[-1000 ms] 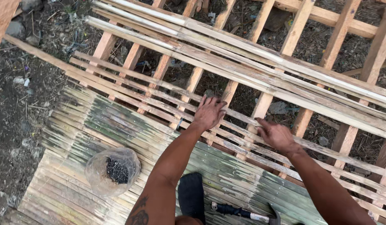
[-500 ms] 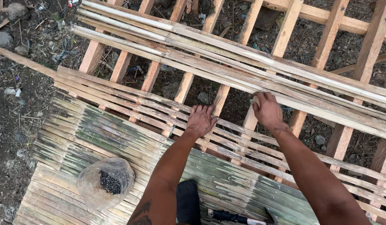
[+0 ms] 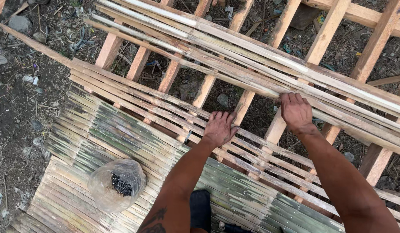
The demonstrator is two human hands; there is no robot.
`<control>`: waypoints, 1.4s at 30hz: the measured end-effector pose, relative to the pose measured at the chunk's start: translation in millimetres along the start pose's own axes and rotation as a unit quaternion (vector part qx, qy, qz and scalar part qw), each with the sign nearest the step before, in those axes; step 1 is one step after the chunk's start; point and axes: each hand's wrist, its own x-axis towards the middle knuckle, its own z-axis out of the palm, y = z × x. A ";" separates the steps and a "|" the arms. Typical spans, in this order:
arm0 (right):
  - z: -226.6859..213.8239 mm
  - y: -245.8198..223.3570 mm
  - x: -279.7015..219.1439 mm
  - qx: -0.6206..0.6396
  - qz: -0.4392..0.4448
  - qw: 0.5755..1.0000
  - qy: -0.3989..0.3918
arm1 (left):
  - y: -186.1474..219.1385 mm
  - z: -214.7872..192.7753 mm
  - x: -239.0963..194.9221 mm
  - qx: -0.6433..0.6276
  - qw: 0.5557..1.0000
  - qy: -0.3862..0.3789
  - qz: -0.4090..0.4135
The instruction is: The person hammers nails into bamboo slats laid over a wooden frame, then positions a bundle of thin bamboo strips across the frame and continues nailing them in place. The work proceeds methodically along the frame, securing each strip with a hammer and nails from a nearby container.
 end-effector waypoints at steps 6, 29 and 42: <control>-17.7 -8.7 13.1 0.037 0.092 0.988 -0.117 | -1.8 -1.8 -1.2 0.000 1.000 0.004 -0.002; -29.0 -12.1 40.4 0.115 0.029 0.992 -0.037 | -5.8 1.0 3.0 0.018 1.000 -0.009 0.004; -16.5 -3.8 81.5 0.112 0.120 0.986 0.028 | -6.3 4.7 -0.4 0.004 1.000 0.019 0.008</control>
